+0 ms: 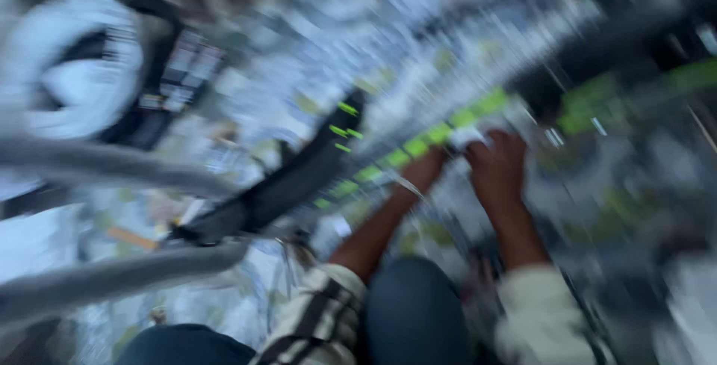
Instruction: The person unboxes and assembles a new bicycle by removing plastic wrappings, attaching mudguards, adjusting nuts and bolts with a wrench, and connecting brake cables.
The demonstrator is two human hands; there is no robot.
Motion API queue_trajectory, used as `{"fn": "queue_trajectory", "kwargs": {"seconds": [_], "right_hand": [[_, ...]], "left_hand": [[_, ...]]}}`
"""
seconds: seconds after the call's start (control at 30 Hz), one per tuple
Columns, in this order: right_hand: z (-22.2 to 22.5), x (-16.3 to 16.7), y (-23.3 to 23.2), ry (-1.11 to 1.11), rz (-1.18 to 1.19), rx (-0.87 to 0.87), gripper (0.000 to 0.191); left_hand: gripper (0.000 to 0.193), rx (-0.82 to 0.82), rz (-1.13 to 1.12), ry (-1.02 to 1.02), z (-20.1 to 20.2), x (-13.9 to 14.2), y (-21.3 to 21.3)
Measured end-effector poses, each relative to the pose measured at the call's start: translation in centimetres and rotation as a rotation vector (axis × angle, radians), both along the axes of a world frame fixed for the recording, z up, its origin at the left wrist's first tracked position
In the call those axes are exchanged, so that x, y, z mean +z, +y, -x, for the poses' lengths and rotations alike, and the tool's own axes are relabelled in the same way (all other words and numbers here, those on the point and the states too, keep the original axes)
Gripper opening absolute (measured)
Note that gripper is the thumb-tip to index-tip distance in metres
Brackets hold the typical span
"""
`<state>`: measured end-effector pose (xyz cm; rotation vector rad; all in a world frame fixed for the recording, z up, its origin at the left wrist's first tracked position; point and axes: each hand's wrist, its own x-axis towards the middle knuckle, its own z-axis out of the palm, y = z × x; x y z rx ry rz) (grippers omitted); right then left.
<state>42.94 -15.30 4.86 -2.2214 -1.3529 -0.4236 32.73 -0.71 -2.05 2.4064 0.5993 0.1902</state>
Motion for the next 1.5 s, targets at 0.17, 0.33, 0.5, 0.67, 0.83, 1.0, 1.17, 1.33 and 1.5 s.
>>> {"fn": "queue_trajectory", "kwargs": {"seconds": [0.17, 0.33, 0.5, 0.67, 0.83, 1.0, 1.17, 1.33, 1.5], "right_hand": [[1.1, 2.1, -0.1, -0.065, 0.122, 0.025, 0.012], [1.2, 3.9, -0.6, -0.065, 0.221, 0.069, 0.015], [0.7, 3.1, -0.6, -0.006, 0.162, 0.080, 0.016], [0.3, 2.4, -0.5, 0.031, 0.207, 0.044, 0.025], [0.5, 2.4, -1.4, -0.081, 0.174, 0.040, 0.032], [0.5, 2.1, -2.0, -0.057, 0.163, 0.014, 0.025], [0.3, 2.3, -1.8, -0.019, 0.305, -0.097, 0.017], [-1.0, 3.0, -3.8, -0.016, 0.240, -0.128, 0.031], [-2.2, 2.3, -5.6, -0.013, 0.200, -0.137, 0.031]], "left_hand": [[0.034, 0.054, 0.073, -0.042, 3.9, 3.7, -0.4], [0.025, 0.070, 0.089, 0.035, 3.4, 7.0, -1.1], [0.022, 0.028, 0.100, 0.026, 2.5, 4.5, -0.5], [0.027, 0.061, 0.039, 0.036, 1.3, 3.1, -1.2], [0.031, 0.103, 0.042, 0.064, 2.0, 5.0, -1.5], [0.022, 0.094, -0.106, 0.255, 6.0, 6.6, -1.1], [0.012, 0.019, -0.171, 0.092, 6.4, 6.5, -0.9], [0.009, -0.036, -0.226, -0.013, 4.0, 5.7, -1.1], [0.010, -0.047, -0.223, -0.037, 2.2, 5.8, -1.5]]}}
